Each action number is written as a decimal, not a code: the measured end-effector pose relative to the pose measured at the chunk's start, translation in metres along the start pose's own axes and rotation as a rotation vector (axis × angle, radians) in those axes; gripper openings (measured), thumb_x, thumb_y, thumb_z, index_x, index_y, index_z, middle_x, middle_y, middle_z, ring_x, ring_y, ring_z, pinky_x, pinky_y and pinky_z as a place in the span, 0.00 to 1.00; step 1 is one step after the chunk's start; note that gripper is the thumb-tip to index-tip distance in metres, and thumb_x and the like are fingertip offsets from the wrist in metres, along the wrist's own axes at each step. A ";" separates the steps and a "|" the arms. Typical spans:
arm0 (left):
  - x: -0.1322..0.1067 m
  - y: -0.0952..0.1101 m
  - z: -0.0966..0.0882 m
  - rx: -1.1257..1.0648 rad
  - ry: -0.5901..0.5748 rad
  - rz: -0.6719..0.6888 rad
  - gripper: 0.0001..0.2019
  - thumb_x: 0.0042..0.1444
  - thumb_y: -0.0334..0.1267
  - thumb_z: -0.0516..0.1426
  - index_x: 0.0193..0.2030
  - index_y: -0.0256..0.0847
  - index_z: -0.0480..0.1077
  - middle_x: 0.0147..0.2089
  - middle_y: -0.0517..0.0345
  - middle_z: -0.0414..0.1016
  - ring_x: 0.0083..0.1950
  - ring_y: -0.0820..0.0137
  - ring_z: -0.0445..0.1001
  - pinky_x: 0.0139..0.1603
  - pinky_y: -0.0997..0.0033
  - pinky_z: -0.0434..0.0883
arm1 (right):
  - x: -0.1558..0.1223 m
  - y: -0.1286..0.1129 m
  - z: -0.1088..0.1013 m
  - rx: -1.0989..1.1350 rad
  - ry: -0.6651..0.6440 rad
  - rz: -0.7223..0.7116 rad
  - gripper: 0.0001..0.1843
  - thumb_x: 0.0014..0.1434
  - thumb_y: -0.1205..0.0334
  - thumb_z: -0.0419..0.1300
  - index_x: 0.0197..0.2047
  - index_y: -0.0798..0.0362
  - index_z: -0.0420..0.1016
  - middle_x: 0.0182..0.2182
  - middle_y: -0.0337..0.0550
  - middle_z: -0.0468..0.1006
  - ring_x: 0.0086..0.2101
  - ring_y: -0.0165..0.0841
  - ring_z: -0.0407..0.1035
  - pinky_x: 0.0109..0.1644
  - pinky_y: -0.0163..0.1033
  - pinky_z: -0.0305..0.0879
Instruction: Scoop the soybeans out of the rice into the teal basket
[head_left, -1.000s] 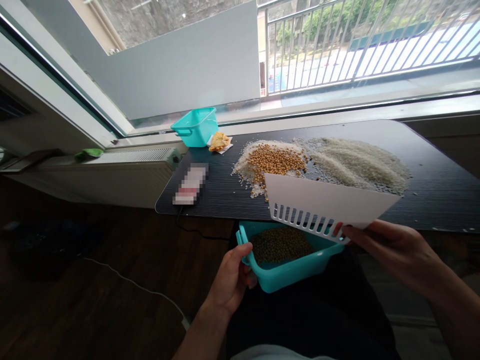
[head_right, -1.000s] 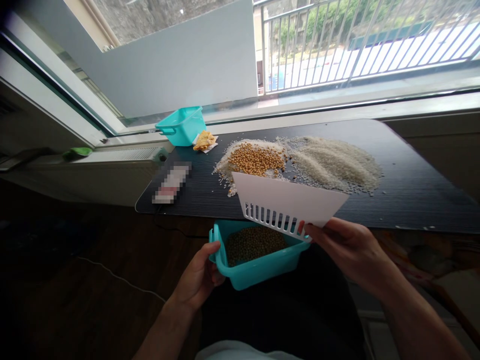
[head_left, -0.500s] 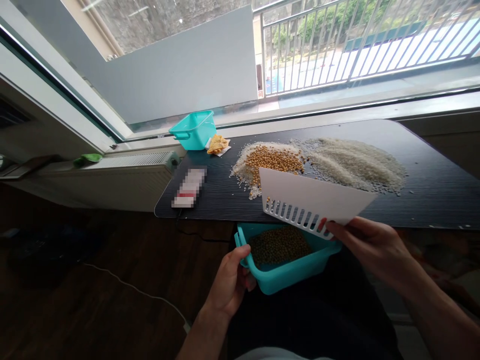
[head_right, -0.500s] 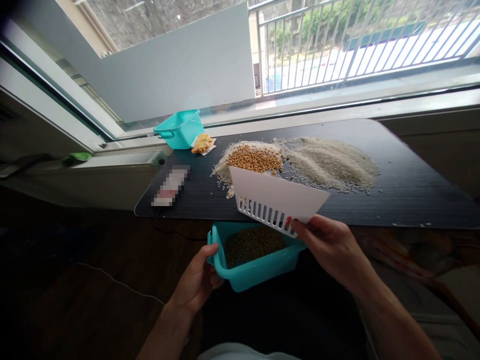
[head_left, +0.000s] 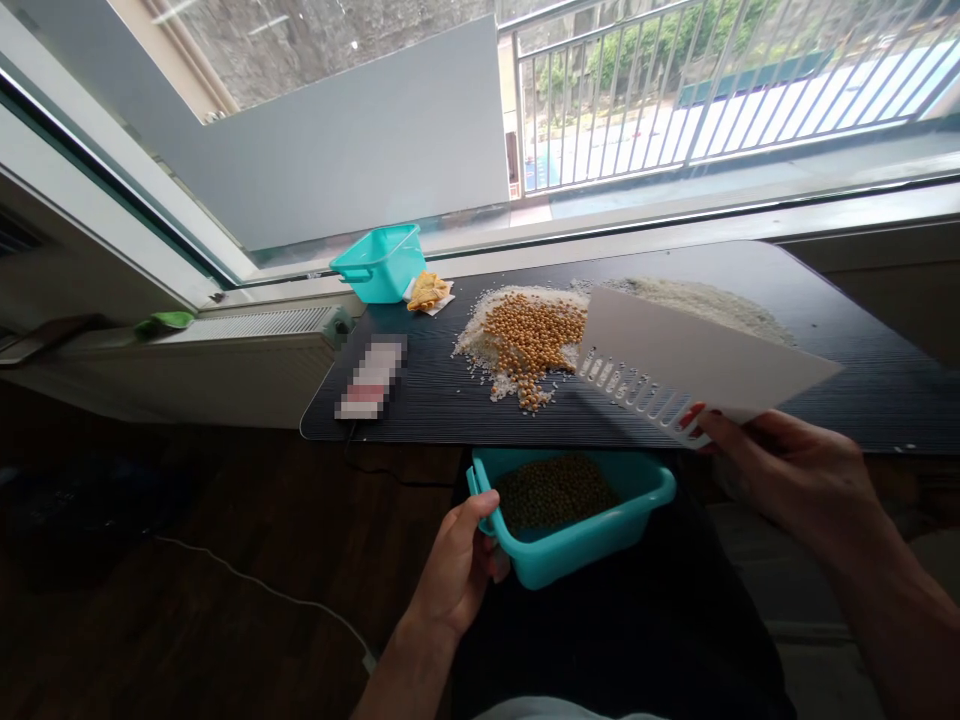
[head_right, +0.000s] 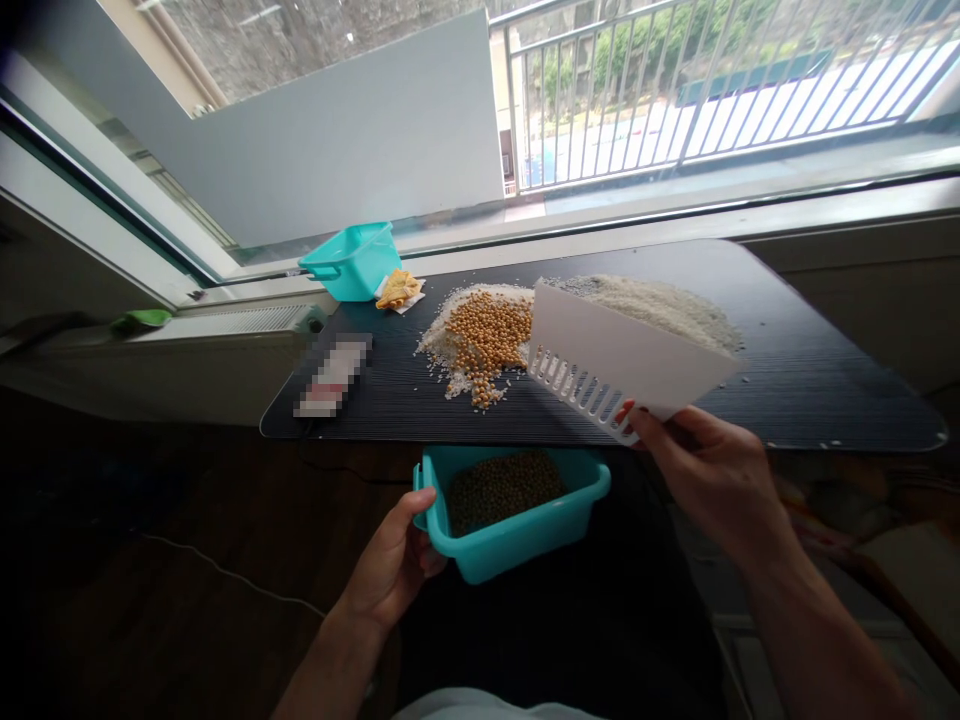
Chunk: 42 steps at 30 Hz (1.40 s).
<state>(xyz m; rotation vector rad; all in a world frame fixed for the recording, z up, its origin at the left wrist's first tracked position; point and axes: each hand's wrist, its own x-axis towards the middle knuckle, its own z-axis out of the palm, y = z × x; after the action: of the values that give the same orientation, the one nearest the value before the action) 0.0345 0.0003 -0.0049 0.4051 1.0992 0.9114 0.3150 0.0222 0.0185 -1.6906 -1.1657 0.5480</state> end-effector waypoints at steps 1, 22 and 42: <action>0.000 0.000 0.000 -0.001 -0.001 0.002 0.19 0.42 0.47 0.63 0.18 0.40 0.57 0.14 0.70 0.54 0.14 0.80 0.55 0.15 0.78 0.52 | -0.001 -0.005 0.004 0.017 -0.009 0.034 0.15 0.47 0.47 0.62 0.34 0.46 0.79 0.30 0.37 0.82 0.32 0.38 0.75 0.37 0.40 0.71; 0.000 -0.001 -0.004 -0.023 -0.020 -0.007 0.19 0.44 0.47 0.62 0.17 0.39 0.58 0.14 0.69 0.55 0.13 0.80 0.56 0.14 0.79 0.52 | -0.003 -0.026 0.022 0.038 -0.149 -0.016 0.16 0.44 0.48 0.63 0.31 0.51 0.81 0.28 0.40 0.82 0.31 0.38 0.74 0.35 0.40 0.71; 0.000 0.002 -0.005 -0.047 -0.021 0.009 0.18 0.44 0.46 0.62 0.17 0.39 0.59 0.13 0.69 0.55 0.13 0.80 0.57 0.14 0.79 0.52 | 0.002 -0.029 0.024 0.094 -0.221 -0.014 0.19 0.39 0.45 0.65 0.29 0.51 0.81 0.26 0.42 0.81 0.28 0.37 0.73 0.35 0.42 0.72</action>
<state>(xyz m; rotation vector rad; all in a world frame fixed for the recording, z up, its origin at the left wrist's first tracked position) 0.0292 0.0005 -0.0058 0.3803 1.0552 0.9368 0.2846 0.0370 0.0346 -1.5698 -1.2864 0.7837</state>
